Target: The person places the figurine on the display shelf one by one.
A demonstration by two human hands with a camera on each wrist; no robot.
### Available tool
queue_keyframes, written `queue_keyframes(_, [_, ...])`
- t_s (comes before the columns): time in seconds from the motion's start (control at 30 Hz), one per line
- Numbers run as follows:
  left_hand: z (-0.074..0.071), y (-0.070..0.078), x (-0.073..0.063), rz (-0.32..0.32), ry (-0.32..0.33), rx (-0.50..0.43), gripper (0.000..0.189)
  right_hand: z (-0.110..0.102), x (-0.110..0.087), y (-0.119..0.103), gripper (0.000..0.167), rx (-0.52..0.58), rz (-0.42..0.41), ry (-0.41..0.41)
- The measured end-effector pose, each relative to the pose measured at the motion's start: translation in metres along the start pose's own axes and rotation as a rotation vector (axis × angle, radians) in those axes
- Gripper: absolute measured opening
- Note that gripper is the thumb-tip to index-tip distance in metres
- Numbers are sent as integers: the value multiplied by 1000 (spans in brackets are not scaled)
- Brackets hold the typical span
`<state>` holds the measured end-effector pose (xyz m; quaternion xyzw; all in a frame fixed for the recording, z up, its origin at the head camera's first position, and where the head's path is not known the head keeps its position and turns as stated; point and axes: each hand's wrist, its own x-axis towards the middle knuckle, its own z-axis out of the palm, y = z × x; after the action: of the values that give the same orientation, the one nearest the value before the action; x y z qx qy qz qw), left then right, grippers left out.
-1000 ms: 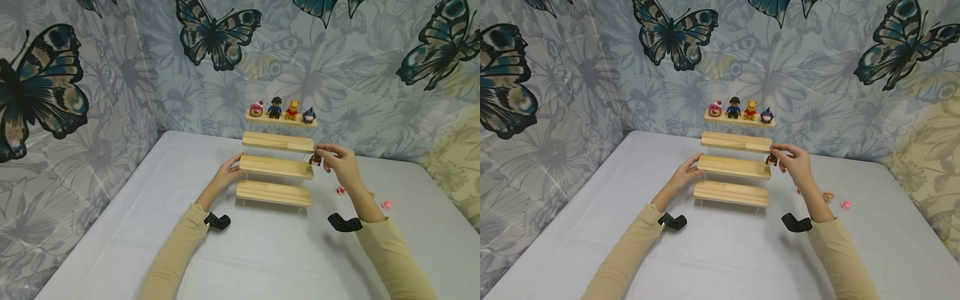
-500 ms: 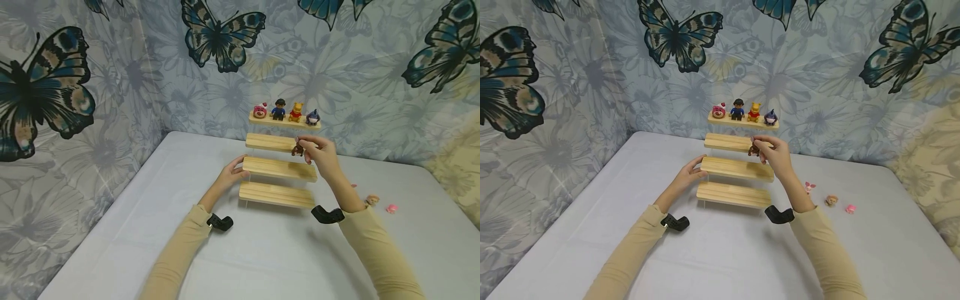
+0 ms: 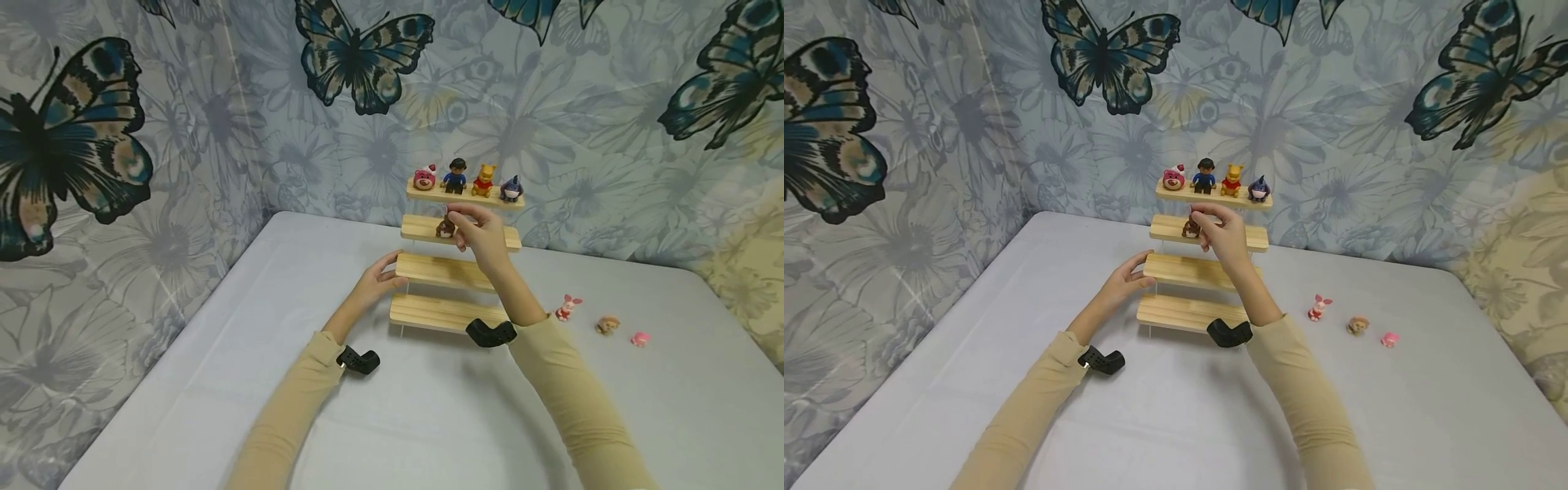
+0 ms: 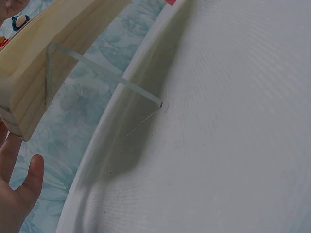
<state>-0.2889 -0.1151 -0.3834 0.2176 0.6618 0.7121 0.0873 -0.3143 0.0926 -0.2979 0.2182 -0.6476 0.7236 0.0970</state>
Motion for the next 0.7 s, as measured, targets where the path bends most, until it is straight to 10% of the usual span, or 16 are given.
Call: queue_keyframes(0.7, [-6, -2, 0, -7, -12, 23, 61, 41, 24, 19, 27, -35, 55, 88])
